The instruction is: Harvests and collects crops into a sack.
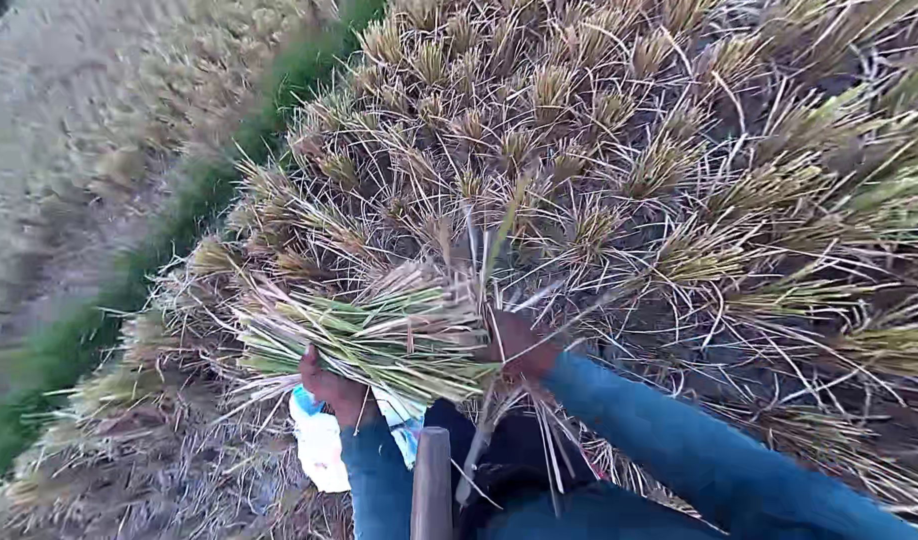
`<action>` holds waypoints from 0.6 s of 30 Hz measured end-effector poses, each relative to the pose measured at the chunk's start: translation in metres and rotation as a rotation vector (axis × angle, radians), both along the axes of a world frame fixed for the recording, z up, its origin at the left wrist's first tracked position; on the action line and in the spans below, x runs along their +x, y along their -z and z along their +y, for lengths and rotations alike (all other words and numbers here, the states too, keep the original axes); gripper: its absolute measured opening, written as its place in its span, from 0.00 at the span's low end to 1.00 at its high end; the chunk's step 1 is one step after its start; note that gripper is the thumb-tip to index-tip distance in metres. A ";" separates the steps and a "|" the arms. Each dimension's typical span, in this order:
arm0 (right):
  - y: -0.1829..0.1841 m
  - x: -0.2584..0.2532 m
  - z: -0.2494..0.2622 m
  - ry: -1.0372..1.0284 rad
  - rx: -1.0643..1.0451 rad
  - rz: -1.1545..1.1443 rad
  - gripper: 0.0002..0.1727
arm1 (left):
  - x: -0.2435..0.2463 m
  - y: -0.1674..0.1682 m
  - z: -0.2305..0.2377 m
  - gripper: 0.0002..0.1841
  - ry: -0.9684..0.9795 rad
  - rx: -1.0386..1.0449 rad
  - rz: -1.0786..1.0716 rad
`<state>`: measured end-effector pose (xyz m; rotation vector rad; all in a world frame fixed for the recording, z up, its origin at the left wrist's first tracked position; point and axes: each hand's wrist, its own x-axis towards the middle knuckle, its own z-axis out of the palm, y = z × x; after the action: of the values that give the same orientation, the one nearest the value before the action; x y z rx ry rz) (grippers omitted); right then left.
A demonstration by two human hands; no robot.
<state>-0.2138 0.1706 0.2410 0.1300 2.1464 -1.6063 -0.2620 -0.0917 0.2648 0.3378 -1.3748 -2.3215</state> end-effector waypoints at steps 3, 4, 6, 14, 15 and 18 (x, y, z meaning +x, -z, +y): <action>0.027 0.003 0.029 0.071 -0.117 0.064 0.25 | 0.015 -0.008 -0.033 0.21 -0.089 -0.002 -0.008; 0.050 0.001 0.054 0.202 -0.118 0.072 0.24 | 0.025 -0.010 -0.053 0.20 -0.144 -0.024 0.001; 0.094 -0.016 0.116 0.272 0.162 0.004 0.27 | 0.036 -0.011 -0.090 0.21 -0.226 -0.060 0.030; 0.040 -0.090 -0.001 -0.476 0.447 0.063 0.56 | 0.049 0.031 -0.065 0.22 -0.154 -0.193 -0.444; 0.030 -0.083 -0.049 -0.479 0.276 0.119 0.63 | 0.043 0.035 -0.054 0.29 -0.097 -0.168 -0.526; 0.045 -0.052 -0.163 -0.344 -0.092 0.101 0.73 | 0.030 0.044 -0.046 0.29 0.047 -0.086 -0.602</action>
<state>-0.2660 0.0074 0.1961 -0.3382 2.0278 -1.5296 -0.2324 -0.1378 0.2211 1.0513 -1.7532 -2.2814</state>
